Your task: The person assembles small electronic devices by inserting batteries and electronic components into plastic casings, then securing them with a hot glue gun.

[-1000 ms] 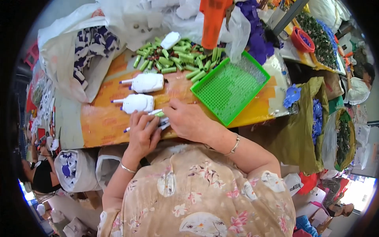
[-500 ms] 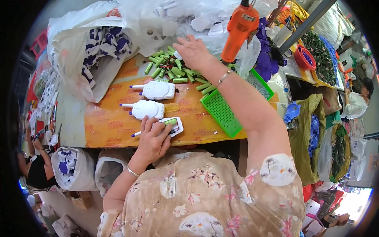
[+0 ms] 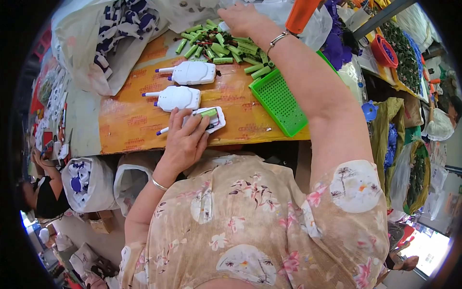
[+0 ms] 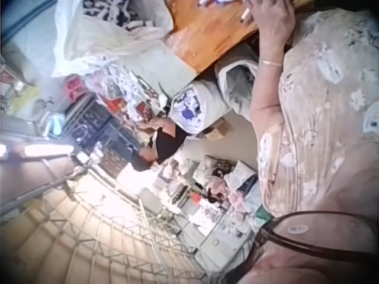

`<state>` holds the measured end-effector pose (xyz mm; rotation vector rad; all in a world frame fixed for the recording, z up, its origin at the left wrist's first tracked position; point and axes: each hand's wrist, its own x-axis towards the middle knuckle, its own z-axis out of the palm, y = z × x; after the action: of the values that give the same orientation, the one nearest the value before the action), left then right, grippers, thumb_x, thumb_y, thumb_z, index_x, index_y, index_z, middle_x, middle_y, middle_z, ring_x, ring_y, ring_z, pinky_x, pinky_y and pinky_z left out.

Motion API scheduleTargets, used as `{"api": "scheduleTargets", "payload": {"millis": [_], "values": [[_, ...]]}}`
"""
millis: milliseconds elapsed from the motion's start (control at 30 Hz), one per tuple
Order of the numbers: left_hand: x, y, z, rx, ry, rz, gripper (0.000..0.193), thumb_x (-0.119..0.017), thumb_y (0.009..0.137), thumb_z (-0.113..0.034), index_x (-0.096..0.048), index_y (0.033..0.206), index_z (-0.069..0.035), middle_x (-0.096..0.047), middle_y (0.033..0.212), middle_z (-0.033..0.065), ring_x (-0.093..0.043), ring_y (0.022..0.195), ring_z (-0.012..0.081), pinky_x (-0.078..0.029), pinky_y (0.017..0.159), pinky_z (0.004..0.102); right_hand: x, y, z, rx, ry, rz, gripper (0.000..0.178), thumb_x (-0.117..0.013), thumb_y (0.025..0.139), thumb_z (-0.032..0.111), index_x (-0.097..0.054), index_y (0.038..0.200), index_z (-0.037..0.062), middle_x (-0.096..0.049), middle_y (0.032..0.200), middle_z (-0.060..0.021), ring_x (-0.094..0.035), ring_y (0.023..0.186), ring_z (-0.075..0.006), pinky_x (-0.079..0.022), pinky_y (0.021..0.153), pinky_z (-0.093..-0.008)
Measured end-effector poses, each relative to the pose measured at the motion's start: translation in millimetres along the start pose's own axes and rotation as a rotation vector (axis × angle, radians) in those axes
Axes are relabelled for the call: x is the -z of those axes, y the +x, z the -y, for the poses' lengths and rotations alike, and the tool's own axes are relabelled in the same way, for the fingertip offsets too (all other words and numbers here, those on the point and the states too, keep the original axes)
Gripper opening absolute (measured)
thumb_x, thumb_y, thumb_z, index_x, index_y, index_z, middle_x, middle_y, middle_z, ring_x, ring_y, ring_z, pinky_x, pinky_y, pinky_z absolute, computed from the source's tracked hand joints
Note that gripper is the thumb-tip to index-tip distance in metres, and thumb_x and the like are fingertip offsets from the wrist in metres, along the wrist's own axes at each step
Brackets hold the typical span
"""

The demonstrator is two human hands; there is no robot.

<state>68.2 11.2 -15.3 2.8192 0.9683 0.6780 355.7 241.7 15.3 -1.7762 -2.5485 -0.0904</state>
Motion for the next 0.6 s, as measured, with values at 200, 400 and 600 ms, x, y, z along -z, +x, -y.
{"api": "scheduleTargets", "payload": {"millis": [200, 400, 600], "values": [[3, -1, 0, 0.036, -0.058, 0.036, 0.036, -0.07, 0.082, -0.011, -0.065, 0.116, -0.004, -0.056, 0.111, 0.0106, -0.051, 0.117, 0.035, -0.032, 0.11, 0.0588, -3, -13, 5, 0.098, 0.012, -0.17, 0.023, -0.061, 0.081, 0.011, -0.067, 0.103, 0.0092, -0.067, 0.107, -0.0187, -0.063, 0.107, -0.0381, -0.052, 0.087, -0.048], [2, -1, 1, 0.024, -0.057, 0.019, 0.037, -0.07, 0.081, -0.011, -0.064, 0.118, -0.005, -0.056, 0.109, 0.0097, -0.052, 0.116, 0.0338, -0.032, 0.11, 0.0584, 6, -17, 8, -0.002, -0.083, -0.53, 0.014, -0.06, 0.08, 0.008, -0.068, 0.091, 0.0073, -0.064, 0.096, -0.0142, -0.062, 0.099, -0.0356, -0.053, 0.081, -0.0459], [4, 6, -3, 0.05, -0.026, 0.061, 0.043, -0.068, 0.081, -0.011, -0.063, 0.123, -0.008, -0.055, 0.107, 0.009, -0.051, 0.115, 0.0327, -0.03, 0.11, 0.0602, 32, -66, 44, 0.059, 0.315, -0.672, 0.031, -0.061, 0.082, 0.004, -0.067, 0.111, 0.0113, -0.066, 0.099, -0.0118, -0.064, 0.096, -0.0318, -0.054, 0.079, -0.0405]]}}
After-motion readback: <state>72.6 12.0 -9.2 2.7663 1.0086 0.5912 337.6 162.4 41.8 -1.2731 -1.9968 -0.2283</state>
